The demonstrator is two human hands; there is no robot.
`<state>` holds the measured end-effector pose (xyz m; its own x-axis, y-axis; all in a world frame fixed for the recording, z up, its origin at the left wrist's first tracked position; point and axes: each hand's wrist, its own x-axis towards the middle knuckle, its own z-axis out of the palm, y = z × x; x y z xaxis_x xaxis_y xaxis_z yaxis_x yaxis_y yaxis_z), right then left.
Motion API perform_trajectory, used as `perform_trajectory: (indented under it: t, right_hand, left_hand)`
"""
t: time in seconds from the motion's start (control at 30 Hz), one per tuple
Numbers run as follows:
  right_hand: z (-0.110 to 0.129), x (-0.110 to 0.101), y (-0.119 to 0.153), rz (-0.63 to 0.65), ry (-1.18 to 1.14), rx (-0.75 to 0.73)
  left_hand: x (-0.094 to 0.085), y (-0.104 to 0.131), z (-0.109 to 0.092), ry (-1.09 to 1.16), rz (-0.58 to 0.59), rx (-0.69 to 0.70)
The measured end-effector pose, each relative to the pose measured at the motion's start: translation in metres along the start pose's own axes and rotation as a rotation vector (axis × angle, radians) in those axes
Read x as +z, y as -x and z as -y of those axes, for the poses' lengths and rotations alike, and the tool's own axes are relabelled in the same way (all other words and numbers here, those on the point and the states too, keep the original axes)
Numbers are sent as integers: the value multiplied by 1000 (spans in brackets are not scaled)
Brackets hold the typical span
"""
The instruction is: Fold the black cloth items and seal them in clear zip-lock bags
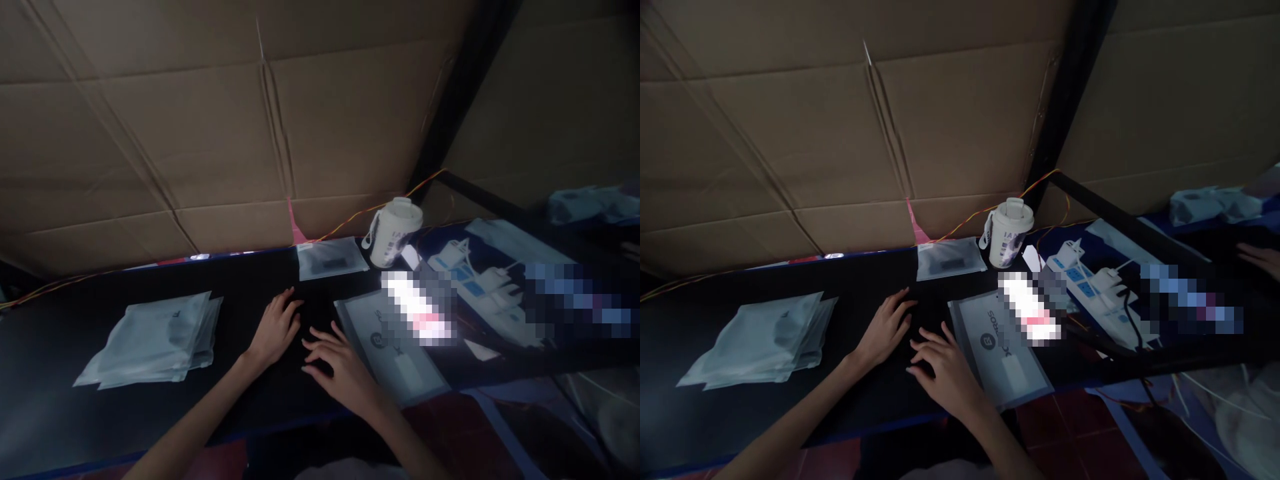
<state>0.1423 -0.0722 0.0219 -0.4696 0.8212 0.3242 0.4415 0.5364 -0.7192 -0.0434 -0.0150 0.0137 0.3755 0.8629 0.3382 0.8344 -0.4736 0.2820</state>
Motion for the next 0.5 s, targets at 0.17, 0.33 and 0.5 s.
perform_trajectory:
  t: [0.17,0.33,0.5]
  right_hand:
    - [2,-6,-1,11,-56,12]
    - [-4,-19,-7,-241,-130,194]
    - [-27,-28,-22,-179,59,462]
  left_hand:
    - [-10,17,-15,-62,10,-434]
    - [-14,21,-15,301,183,-555]
    - [-14,26,-12,495,154,-550]
